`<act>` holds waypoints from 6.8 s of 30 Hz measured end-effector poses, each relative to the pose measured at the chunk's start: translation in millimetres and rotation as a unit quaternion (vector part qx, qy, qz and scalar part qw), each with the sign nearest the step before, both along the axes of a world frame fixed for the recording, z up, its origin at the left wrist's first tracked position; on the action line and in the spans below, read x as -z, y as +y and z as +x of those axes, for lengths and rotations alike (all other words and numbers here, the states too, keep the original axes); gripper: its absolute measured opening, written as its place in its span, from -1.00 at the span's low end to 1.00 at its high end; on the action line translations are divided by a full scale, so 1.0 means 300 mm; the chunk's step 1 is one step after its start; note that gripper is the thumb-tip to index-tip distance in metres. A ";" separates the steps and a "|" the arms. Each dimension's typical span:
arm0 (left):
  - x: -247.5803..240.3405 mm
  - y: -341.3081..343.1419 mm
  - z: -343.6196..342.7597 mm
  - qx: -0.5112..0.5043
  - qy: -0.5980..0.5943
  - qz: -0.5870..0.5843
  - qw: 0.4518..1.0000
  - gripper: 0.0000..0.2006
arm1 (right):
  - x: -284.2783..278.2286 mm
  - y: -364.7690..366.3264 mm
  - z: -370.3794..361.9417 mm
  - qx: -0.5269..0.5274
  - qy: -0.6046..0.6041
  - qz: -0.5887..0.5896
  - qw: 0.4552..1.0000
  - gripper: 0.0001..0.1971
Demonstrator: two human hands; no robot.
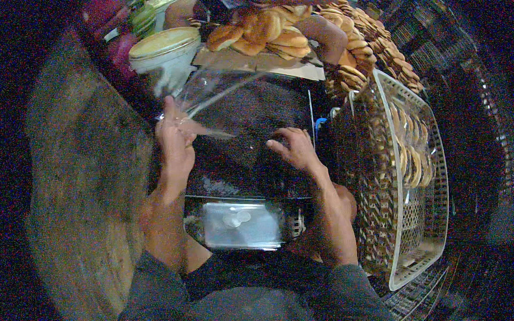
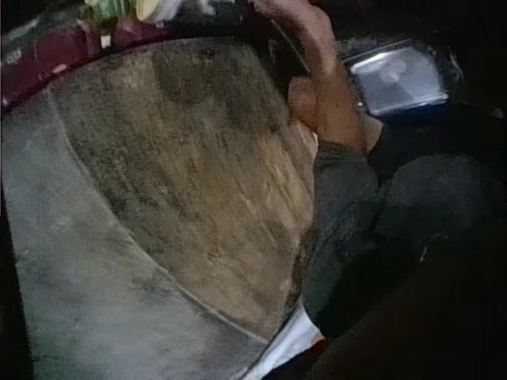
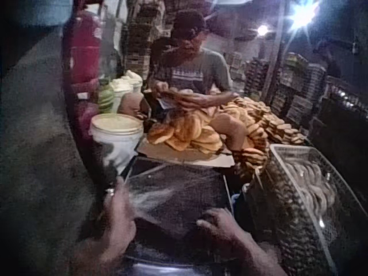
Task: The person sits on the floor and repeatedly places round buns into clear plastic bags. They pick up a bun, insert it into a bag, and place the packaged bun into a white plastic basket. The process is repeated continuously with a steady supply of buns and bags.
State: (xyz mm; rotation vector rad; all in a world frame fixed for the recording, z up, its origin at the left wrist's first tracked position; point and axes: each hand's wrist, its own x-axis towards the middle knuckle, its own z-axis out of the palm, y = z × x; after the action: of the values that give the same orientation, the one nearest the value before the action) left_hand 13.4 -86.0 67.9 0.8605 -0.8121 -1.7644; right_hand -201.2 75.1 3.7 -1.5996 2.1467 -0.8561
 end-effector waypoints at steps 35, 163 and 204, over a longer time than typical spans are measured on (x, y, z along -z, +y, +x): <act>-0.007 -0.097 0.081 -0.049 0.088 -0.004 0.995 -0.57 | 0.093 -0.516 -0.379 -0.043 0.353 0.249 0.901 -0.51; 0.062 0.017 -0.047 -0.006 -0.009 -0.013 1.000 -0.38 | 0.014 0.281 -0.227 0.306 0.029 -0.082 0.948 -0.73; 0.026 -0.159 0.087 -0.138 0.012 -0.050 0.989 -0.31 | 0.142 -0.747 -0.234 -0.127 0.443 0.162 0.872 -0.72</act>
State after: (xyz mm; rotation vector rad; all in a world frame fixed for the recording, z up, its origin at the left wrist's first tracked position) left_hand 39.5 -133.6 60.0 0.8407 -0.7209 -1.4763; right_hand -271.4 -148.9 -38.8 -2.2640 2.3133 0.4236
